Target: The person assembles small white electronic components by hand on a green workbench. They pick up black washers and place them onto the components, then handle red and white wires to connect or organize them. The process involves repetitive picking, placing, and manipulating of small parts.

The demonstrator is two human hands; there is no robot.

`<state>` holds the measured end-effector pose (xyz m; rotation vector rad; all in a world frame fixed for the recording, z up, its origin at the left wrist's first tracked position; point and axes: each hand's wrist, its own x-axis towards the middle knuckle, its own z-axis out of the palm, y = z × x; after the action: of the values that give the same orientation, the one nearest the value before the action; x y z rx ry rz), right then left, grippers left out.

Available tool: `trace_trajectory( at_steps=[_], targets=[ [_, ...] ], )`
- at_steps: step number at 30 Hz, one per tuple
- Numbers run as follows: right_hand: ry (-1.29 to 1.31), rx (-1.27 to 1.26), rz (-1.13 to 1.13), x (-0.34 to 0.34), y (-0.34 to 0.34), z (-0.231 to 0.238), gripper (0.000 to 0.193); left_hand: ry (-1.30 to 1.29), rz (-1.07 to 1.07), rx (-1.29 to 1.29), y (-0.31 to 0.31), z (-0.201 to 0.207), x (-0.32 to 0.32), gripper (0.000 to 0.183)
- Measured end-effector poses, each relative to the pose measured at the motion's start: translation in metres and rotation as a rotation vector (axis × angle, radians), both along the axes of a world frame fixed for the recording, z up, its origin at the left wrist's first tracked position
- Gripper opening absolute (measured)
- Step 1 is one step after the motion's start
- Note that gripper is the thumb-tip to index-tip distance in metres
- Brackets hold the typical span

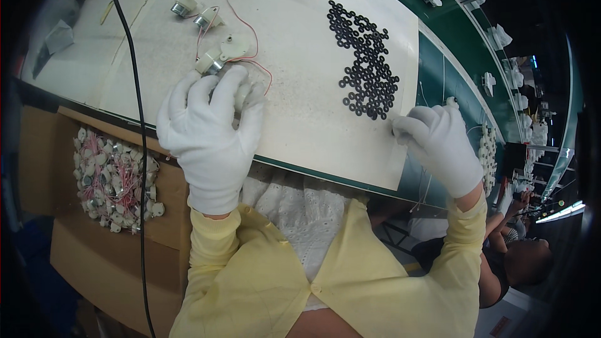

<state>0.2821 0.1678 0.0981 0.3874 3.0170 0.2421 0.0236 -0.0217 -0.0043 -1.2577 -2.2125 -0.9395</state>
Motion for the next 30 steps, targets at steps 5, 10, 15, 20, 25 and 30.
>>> trace_trajectory(
  at_steps=[5, 10, 15, 20, 25, 30],
  targets=[
    [-0.042, 0.002, 0.047, -0.006, 0.002, 0.004, 0.021, 0.025, -0.008, 0.001, 0.0, 0.0, -0.001, 0.028],
    [0.084, -0.186, 0.005, 0.001, 0.008, 0.003, 0.02, 0.054, -0.035, -0.015, 0.0, 0.001, -0.003, 0.026],
    [0.782, -1.075, -0.49, 0.057, -0.015, -0.023, 0.023, 0.083, -0.016, -0.074, 0.004, 0.002, -0.002, 0.026],
    [1.392, -1.971, -0.544, 0.116, -0.022, -0.029, 0.058, 0.098, -0.002, -0.131, 0.0, 0.001, -0.003, 0.026],
    [1.457, -1.816, -0.597, 0.155, -0.035, -0.024, 0.068, 0.111, -0.022, -0.111, -0.001, -0.002, -0.006, 0.028],
    [1.498, -1.22, -1.121, 0.189, -0.02, -0.028, 0.061, 0.063, -0.025, -0.13, -0.001, -0.004, -0.006, 0.027]
  ],
)
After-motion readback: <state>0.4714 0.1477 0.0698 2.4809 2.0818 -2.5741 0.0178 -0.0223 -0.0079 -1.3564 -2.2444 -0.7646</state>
